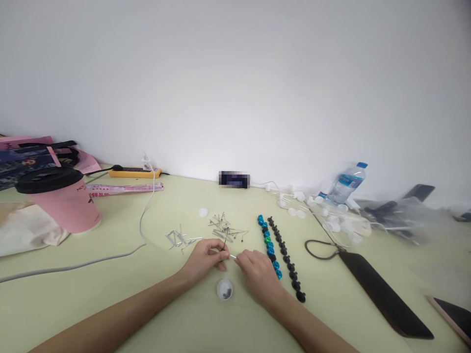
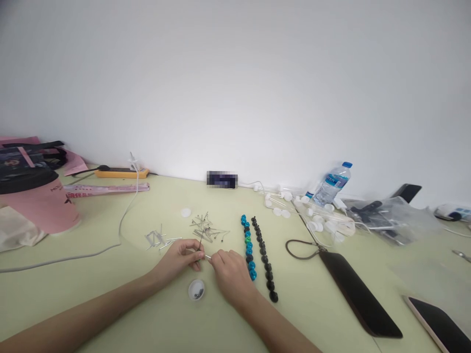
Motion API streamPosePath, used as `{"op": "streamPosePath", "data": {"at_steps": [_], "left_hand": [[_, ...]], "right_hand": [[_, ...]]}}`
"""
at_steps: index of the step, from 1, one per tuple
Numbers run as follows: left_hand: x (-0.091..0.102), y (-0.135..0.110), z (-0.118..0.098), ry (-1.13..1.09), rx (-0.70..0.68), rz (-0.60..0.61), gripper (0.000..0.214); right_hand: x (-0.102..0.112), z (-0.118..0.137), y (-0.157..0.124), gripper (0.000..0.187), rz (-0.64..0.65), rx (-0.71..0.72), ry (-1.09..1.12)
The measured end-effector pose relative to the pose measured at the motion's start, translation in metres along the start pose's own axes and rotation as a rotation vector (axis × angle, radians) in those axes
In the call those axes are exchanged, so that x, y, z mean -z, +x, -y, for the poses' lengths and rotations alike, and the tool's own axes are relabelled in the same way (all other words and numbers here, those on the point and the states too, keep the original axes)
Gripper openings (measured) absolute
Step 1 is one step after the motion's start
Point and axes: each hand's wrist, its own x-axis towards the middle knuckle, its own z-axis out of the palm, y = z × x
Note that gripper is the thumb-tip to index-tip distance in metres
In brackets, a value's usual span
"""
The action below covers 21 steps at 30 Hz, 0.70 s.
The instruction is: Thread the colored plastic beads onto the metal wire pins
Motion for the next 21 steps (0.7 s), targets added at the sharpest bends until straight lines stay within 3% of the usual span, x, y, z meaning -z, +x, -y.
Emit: {"op": "streamPosePath", "data": {"at_steps": [12,21], "left_hand": [[-0.0017,-0.0024,-0.0049,-0.001,0.011,-0.049,0.018],[0.0013,-0.0008,-0.0051,-0.096,-0.012,-0.172,0.024]], "right_hand": [[-0.0041,-0.001,-0.001,0.026,0.087,-0.101,0.041],[-0.002,-0.0024,0.0008,0.026,0.118,-0.169,-0.011]]}}
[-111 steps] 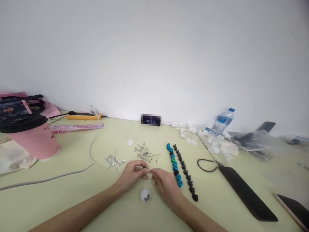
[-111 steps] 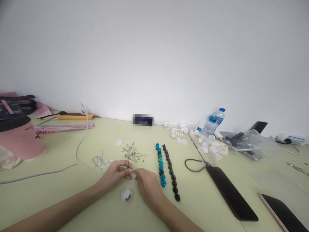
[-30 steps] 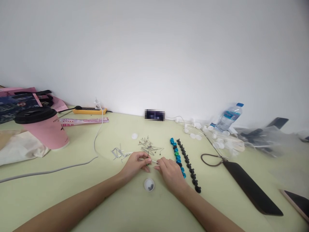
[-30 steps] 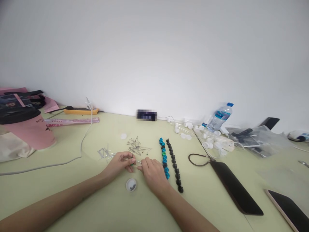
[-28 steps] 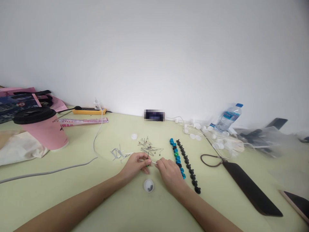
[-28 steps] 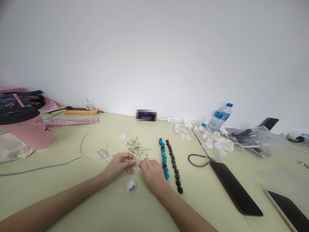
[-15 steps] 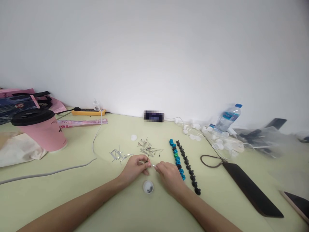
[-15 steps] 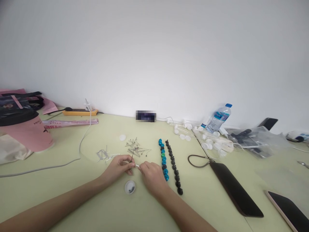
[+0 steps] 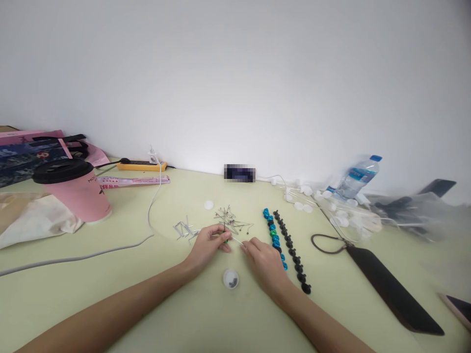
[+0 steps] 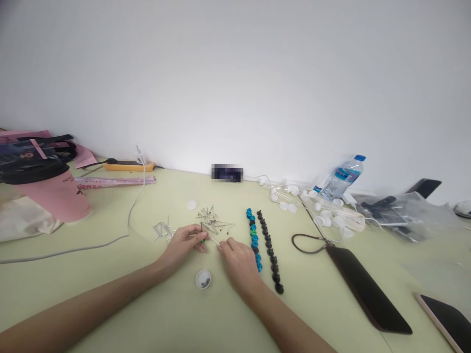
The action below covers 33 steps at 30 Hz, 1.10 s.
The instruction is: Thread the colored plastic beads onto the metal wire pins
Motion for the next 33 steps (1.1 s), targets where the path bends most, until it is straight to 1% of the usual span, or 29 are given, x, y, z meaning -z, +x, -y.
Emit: {"op": "streamPosePath", "data": {"at_steps": [2,6,9,11,13,17,20,23,26,30,33], "left_hand": [[0.001,0.0,-0.001,-0.03,-0.031,-0.019,0.025],[0.003,-0.001,-0.004,-0.054,-0.136,-0.117,0.024],[0.005,-0.002,-0.004,-0.103,-0.199,-0.162,0.024],[0.006,-0.001,-0.004,-0.155,-0.193,-0.17,0.026],[0.008,0.001,-0.004,-0.237,-0.171,-0.165,0.025],[0.013,0.004,-0.013,-0.448,-0.107,-0.133,0.02],[0.015,0.003,-0.023,-0.534,-0.061,-0.105,0.019],[0.015,-0.001,-0.032,-0.562,-0.036,-0.062,0.018],[0.013,-0.007,-0.037,-0.545,-0.003,-0.011,0.019],[0.011,-0.011,-0.041,-0.54,0.007,0.008,0.019],[0.009,-0.012,-0.044,-0.561,-0.008,0.026,0.019]], "right_hand": [[0.0,0.001,0.0,0.022,0.031,0.022,-0.015],[0.0,0.003,0.001,0.019,0.116,0.054,-0.06],[0.002,0.005,0.004,0.015,0.165,0.092,-0.016],[0.005,0.007,0.005,0.02,0.185,0.122,0.029],[0.008,0.008,0.005,0.027,0.193,0.133,0.069],[0.014,0.011,0.002,0.02,0.198,0.141,0.127],[0.019,0.015,0.001,0.019,0.198,0.17,0.163],[0.026,0.019,0.003,0.023,0.244,0.19,0.238],[0.034,0.018,0.006,0.035,0.287,0.191,0.358],[0.038,0.013,0.003,0.044,0.258,0.175,0.524],[0.036,0.014,0.0,0.054,0.264,0.181,0.552]]}}
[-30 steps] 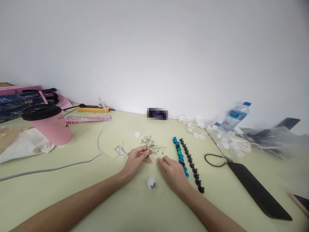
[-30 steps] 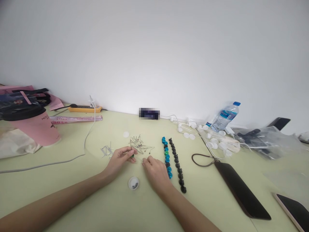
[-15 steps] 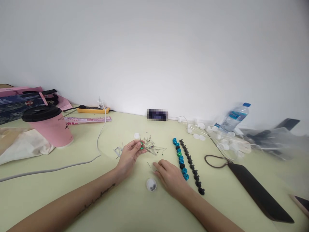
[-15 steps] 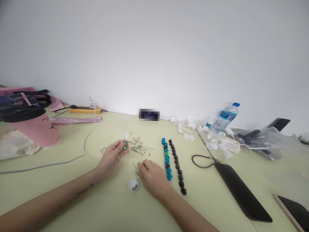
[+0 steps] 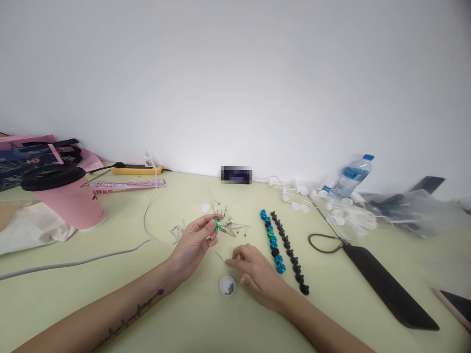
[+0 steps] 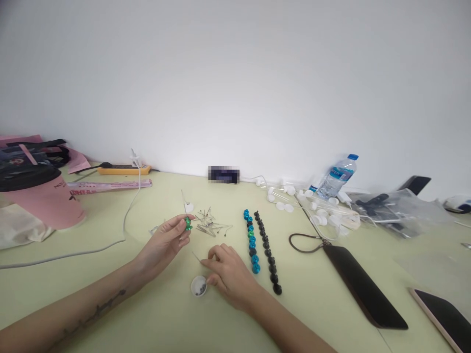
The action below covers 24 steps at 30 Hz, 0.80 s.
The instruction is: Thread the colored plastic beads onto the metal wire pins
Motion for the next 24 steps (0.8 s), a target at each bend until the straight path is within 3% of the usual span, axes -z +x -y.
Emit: {"op": "streamPosePath", "data": {"at_steps": [3,6,10,12,15,19,24], "left_hand": [[-0.004,-0.001,-0.003,-0.016,0.013,0.021,0.018],[-0.007,-0.004,-0.007,-0.03,0.035,0.056,0.016],[-0.008,-0.006,-0.01,-0.027,0.06,0.096,0.015],[-0.009,-0.006,-0.01,-0.016,0.069,0.123,0.016],[-0.01,-0.005,-0.009,0.005,0.058,0.15,0.017],[-0.011,-0.004,-0.008,0.023,0.052,0.141,0.017],[-0.01,-0.004,-0.007,0.064,0.066,0.14,0.015]], "right_hand": [[0.0,0.004,0.001,0.05,0.005,0.017,-0.021],[0.014,0.002,0.005,0.038,-0.044,-0.004,-0.123],[0.058,-0.026,0.012,0.025,-0.213,-0.323,-0.317],[0.081,-0.05,0.016,0.021,-0.206,-0.541,-0.397],[0.104,-0.089,0.023,0.021,-0.232,-0.663,-0.438],[0.101,-0.126,0.033,0.018,-0.203,-0.76,-0.441],[0.09,-0.136,0.042,0.02,-0.182,-0.753,-0.435]]}}
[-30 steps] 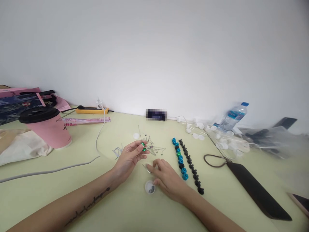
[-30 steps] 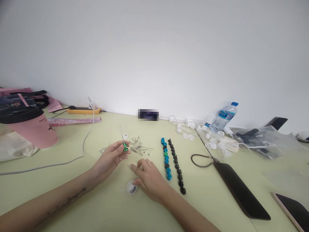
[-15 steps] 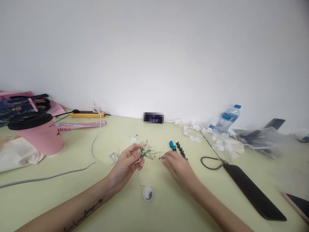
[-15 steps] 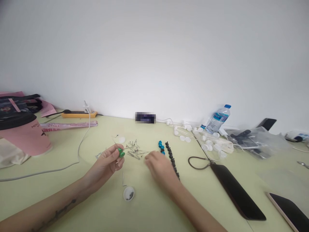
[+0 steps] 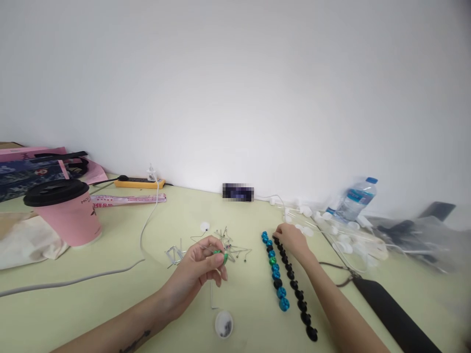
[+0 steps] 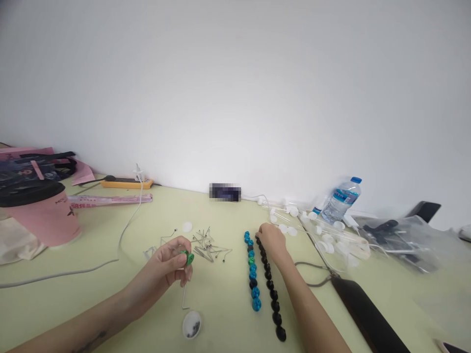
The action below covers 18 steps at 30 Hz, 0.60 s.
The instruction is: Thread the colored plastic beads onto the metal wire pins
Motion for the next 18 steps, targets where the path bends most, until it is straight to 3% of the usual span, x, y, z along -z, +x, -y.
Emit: {"op": "streamPosePath", "data": {"at_steps": [4,7,13,18], "left_hand": [[0.001,0.003,0.0,0.036,0.011,0.029,0.015],[0.002,0.007,-0.004,0.041,0.017,0.042,0.015],[0.012,0.014,-0.012,-0.022,-0.014,0.034,0.017],[0.016,0.014,-0.013,-0.093,-0.039,0.052,0.015]], "right_hand": [[0.013,0.015,-0.004,0.025,-0.038,0.09,0.037],[0.018,0.043,-0.019,0.026,-0.031,0.206,0.097],[-0.007,0.109,-0.079,0.021,0.231,0.55,0.181],[-0.022,0.115,-0.095,0.01,0.289,0.551,0.179]]}}
